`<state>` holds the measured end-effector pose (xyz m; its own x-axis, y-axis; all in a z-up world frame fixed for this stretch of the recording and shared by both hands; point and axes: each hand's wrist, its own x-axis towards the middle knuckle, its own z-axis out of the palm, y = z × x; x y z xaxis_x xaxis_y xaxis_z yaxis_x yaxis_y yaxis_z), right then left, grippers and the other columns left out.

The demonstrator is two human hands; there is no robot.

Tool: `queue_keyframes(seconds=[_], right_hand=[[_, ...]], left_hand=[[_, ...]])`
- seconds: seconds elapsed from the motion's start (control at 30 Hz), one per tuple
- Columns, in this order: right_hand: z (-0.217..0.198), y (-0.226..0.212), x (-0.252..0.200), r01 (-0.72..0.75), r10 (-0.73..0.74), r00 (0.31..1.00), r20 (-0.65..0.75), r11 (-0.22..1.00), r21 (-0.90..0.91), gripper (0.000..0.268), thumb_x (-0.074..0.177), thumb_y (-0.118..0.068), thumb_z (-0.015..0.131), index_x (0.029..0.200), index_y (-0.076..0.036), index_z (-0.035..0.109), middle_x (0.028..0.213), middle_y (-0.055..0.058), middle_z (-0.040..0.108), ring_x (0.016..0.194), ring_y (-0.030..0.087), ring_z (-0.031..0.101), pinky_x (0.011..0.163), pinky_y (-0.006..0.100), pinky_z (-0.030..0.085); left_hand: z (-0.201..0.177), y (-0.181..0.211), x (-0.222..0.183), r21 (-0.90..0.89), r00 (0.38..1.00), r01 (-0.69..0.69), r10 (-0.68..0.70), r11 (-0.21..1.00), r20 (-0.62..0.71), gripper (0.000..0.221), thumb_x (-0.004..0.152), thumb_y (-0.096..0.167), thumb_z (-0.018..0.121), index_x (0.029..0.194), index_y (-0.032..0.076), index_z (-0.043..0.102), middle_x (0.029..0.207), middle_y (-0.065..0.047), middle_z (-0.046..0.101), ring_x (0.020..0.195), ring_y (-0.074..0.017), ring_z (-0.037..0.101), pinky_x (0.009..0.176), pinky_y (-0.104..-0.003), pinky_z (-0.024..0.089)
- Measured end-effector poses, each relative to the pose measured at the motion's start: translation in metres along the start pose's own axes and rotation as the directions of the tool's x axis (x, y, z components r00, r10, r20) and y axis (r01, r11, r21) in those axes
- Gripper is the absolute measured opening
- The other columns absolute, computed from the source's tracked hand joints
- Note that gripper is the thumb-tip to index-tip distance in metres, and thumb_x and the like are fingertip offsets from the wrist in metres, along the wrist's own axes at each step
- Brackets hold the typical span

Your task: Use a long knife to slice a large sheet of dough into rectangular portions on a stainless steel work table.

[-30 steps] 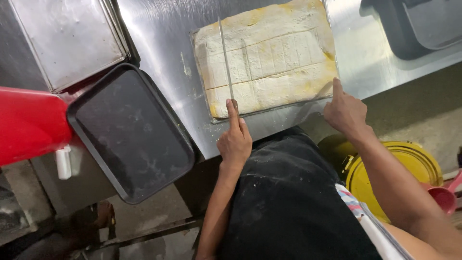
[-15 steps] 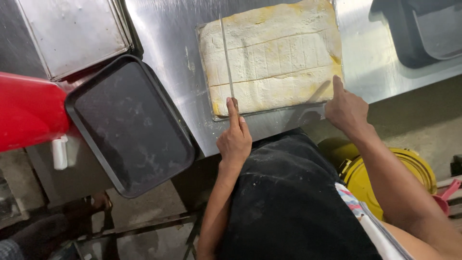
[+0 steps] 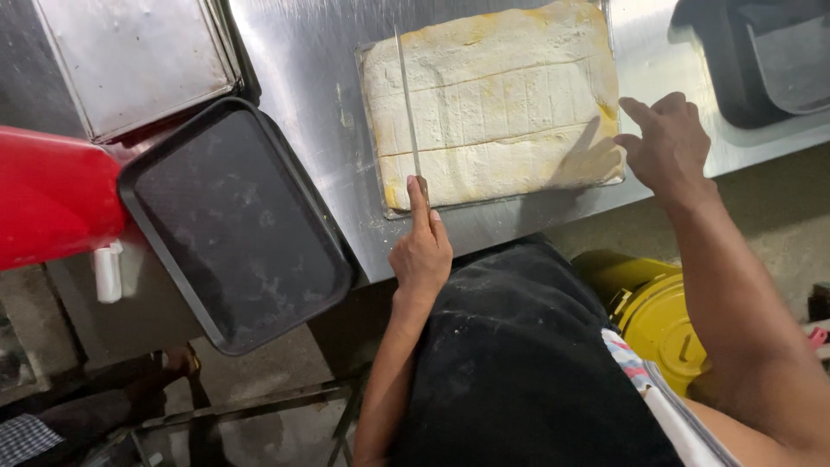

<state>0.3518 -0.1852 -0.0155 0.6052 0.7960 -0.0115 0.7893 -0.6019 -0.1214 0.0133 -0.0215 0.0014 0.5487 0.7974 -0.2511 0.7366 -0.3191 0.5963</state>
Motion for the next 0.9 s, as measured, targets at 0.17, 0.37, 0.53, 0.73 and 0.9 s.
queue_keyframes(seconds=[0.17, 0.37, 0.53, 0.73, 0.9], right_hand=[[0.009, 0.004, 0.012, 0.011, -0.01, 1.0, 0.015, 1.0, -0.025, 0.056, 0.087, -0.029, 0.086, 0.142, -0.026, 0.074, 0.118, 0.012, 0.062, 0.109, 0.032, 0.056, 0.079, 0.044, 0.052], [0.01, 0.002, 0.02, 0.001, 0.001, 0.998, 0.055, 0.999, -0.033, 0.052, 0.088, -0.03, 0.086, 0.138, -0.027, 0.075, 0.117, 0.012, 0.061, 0.109, 0.032, 0.056, 0.077, 0.043, 0.053], [0.015, 0.003, 0.022, 0.036, -0.035, 0.999, 0.022, 0.999, -0.035, 0.05, 0.085, -0.032, 0.088, 0.133, -0.025, 0.075, 0.118, 0.012, 0.061, 0.109, 0.032, 0.056, 0.077, 0.042, 0.053], [0.021, -0.001, 0.025, 0.07, -0.069, 0.998, 0.011, 0.994, -0.079, 0.052, 0.083, -0.031, 0.089, 0.134, -0.027, 0.078, 0.113, 0.011, 0.061, 0.105, 0.029, 0.055, 0.074, 0.04, 0.053], [0.028, -0.012, 0.029, 0.143, -0.143, 0.99, -0.012, 0.989, -0.043, 0.034, 0.089, -0.033, 0.087, 0.123, -0.026, 0.081, 0.11, 0.008, 0.062, 0.1, 0.026, 0.055, 0.07, 0.036, 0.05]], left_hand=[[0.008, -0.009, 0.002, -0.007, 0.991, -0.085, 0.084, 0.996, -0.106, 0.071, 0.106, 0.022, 0.047, 0.166, 0.011, 0.01, 0.077, -0.011, 0.072, 0.049, -0.0298, 0.067, 0.048, -0.043, 0.051], [0.001, -0.004, 0.003, 0.012, 0.998, -0.007, 0.008, 1.0, -0.054, 0.071, 0.106, 0.025, 0.048, 0.166, 0.013, 0.012, 0.059, -0.013, 0.068, 0.05, -0.0322, 0.068, 0.05, -0.045, 0.051], [0.003, -0.008, 0.003, 0.016, 0.998, -0.004, 0.005, 1.0, -0.06, 0.071, 0.106, 0.025, 0.048, 0.166, 0.013, 0.012, 0.062, -0.015, 0.069, 0.053, -0.0343, 0.069, 0.051, -0.046, 0.051], [0.003, -0.013, 0.003, -0.023, 0.993, -0.056, 0.054, 0.998, -0.106, 0.07, 0.106, 0.024, 0.046, 0.165, 0.01, 0.011, 0.081, -0.015, 0.076, 0.058, -0.0331, 0.072, 0.053, -0.045, 0.053], [-0.001, -0.01, 0.002, 0.012, 0.997, -0.007, 0.008, 1.0, -0.07, 0.069, 0.107, 0.026, 0.045, 0.166, 0.011, 0.012, 0.094, -0.012, 0.071, 0.057, -0.0321, 0.071, 0.053, -0.044, 0.053]])
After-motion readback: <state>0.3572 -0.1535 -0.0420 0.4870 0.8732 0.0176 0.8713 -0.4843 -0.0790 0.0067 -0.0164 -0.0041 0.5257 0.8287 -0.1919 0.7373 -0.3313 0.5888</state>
